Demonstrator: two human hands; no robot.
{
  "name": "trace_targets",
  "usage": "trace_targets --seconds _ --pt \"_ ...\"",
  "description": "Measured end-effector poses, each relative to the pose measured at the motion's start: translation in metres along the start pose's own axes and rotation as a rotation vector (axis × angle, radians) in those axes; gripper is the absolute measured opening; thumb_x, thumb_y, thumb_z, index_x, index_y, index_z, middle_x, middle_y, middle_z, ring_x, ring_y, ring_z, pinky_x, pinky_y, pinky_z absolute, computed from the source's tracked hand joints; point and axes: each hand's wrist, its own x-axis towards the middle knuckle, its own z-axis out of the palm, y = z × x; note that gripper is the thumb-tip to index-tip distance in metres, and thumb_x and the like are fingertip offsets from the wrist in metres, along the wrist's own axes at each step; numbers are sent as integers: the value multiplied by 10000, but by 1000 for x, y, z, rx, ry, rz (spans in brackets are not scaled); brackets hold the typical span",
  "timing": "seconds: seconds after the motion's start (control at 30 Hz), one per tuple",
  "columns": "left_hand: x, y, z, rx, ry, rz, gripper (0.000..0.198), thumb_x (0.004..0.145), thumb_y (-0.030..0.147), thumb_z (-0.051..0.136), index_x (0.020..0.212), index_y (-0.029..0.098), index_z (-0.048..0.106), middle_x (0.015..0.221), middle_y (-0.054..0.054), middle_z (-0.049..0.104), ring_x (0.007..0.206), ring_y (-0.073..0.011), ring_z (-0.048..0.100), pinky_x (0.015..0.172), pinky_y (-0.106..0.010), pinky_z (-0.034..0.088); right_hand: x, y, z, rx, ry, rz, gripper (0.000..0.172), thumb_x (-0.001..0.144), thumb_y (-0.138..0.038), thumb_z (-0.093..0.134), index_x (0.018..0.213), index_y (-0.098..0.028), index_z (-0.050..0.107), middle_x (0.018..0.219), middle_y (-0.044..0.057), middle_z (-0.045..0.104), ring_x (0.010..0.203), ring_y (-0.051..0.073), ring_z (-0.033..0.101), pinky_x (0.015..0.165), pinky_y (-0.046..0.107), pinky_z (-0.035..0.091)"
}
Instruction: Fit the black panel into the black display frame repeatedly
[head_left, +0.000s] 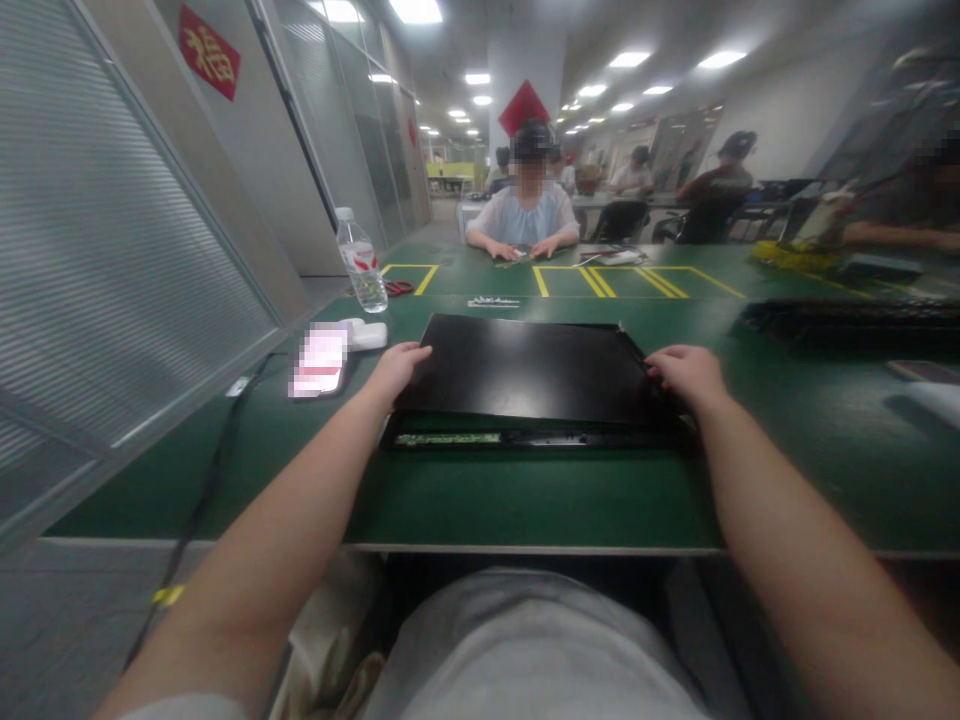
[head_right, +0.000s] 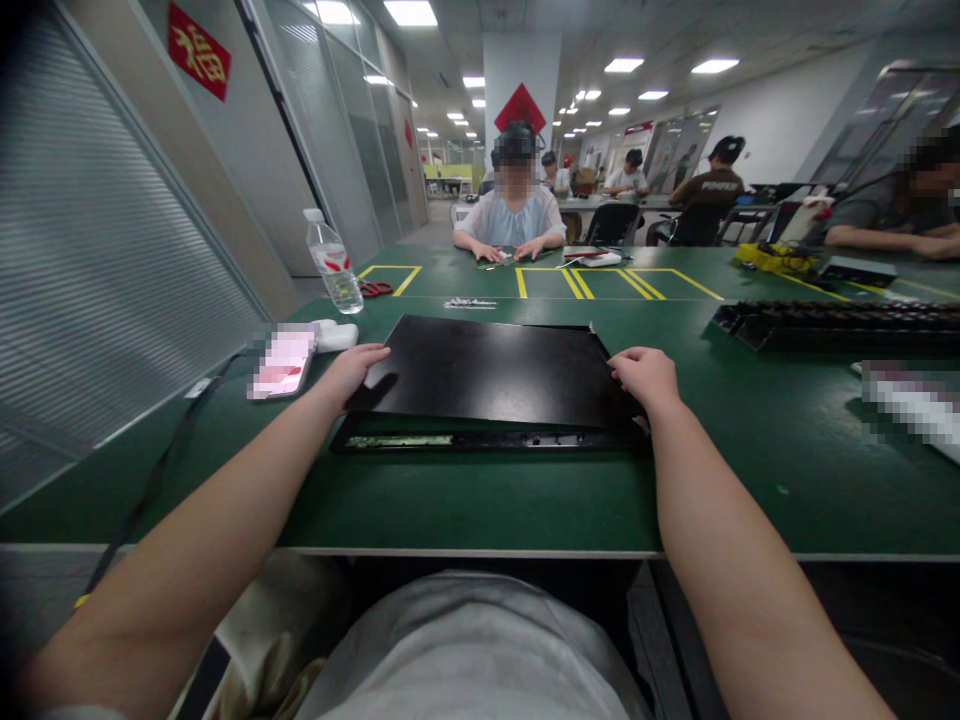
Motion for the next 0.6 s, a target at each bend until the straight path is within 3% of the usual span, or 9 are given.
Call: trace_targets --seconds 0.27,0.6 --pt "-10 7 4 -14 -48 -62 345 676 183 828 1018 201 786 953 -95 830 989 -349 779 888 -427 593 3 3 1 -40 10 -15 120 761 -287 716 801 -207 796 766 66 793 561 171 651 634 311 568" --pt "-7 0 2 -35 -72 -80 405 722 162 792 1124 188 754 972 -89 820 916 -298 787 819 -383 605 5 4 -1 -102 0 -21 78 745 -254 713 753 -220 783 751 56 788 580 190 667 711 352 585"
